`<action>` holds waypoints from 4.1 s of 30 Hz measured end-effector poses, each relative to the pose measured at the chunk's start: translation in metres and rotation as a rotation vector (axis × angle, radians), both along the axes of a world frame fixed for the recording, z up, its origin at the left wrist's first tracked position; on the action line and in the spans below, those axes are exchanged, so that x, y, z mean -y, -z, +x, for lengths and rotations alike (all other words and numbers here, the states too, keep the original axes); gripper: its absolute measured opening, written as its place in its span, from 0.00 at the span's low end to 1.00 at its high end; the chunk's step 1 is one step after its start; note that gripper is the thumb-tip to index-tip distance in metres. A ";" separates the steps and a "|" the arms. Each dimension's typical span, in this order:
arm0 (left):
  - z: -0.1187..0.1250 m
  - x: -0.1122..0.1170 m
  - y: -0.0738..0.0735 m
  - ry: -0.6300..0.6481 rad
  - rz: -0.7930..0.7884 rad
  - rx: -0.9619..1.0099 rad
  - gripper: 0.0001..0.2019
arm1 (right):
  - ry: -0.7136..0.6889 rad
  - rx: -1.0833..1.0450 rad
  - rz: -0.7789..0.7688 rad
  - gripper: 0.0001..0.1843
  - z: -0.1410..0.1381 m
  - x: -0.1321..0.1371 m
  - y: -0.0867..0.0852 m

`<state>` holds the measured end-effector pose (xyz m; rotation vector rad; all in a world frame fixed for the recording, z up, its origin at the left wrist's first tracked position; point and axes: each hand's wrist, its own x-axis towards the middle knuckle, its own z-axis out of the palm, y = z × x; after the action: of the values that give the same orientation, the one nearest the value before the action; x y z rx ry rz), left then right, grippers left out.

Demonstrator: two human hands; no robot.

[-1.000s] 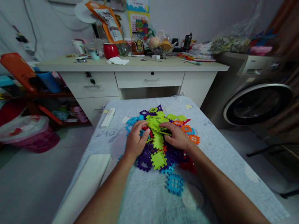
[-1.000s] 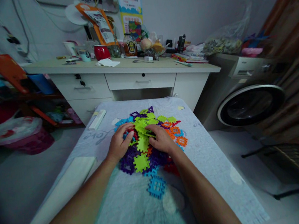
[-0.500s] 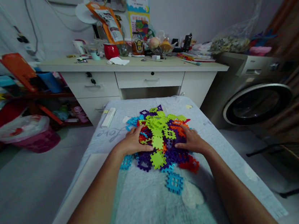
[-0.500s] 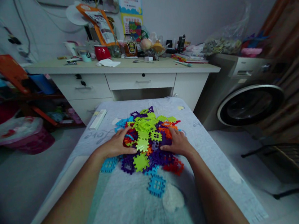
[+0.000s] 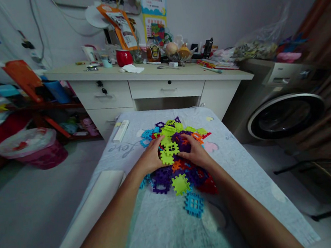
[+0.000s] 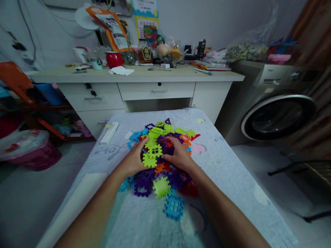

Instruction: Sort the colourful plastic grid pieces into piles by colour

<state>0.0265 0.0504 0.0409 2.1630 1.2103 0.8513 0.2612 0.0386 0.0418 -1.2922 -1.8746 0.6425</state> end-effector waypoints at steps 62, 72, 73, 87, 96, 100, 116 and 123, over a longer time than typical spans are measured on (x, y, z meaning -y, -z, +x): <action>0.009 -0.035 -0.030 0.015 -0.118 0.079 0.42 | -0.331 0.181 0.010 0.29 0.037 0.024 -0.043; 0.036 -0.049 -0.043 0.124 -0.181 0.110 0.43 | -0.047 -0.319 -0.059 0.19 0.073 0.026 -0.008; 0.038 -0.053 -0.046 0.107 -0.176 0.059 0.40 | 0.034 -0.328 -0.037 0.18 0.075 0.023 -0.003; 0.069 -0.125 -0.026 -0.322 -0.242 -0.394 0.46 | 0.261 -0.126 -0.023 0.25 0.083 0.011 0.037; 0.093 -0.145 -0.028 -0.320 -0.335 -0.554 0.49 | 0.203 0.007 -0.013 0.24 0.084 0.011 0.034; 0.093 -0.143 -0.029 -0.221 -0.277 -0.600 0.44 | 0.205 0.038 0.008 0.23 0.084 0.011 0.033; 0.069 -0.104 -0.032 0.049 0.037 -0.535 0.30 | 0.193 0.103 0.054 0.23 0.084 0.008 0.035; 0.031 -0.063 -0.052 0.020 0.083 -0.385 0.27 | 0.189 0.126 0.070 0.23 0.085 0.007 0.037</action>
<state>0.0571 0.1134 0.0932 2.4798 1.3486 0.4956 0.3461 0.0318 0.0046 -1.4716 -1.8296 0.4021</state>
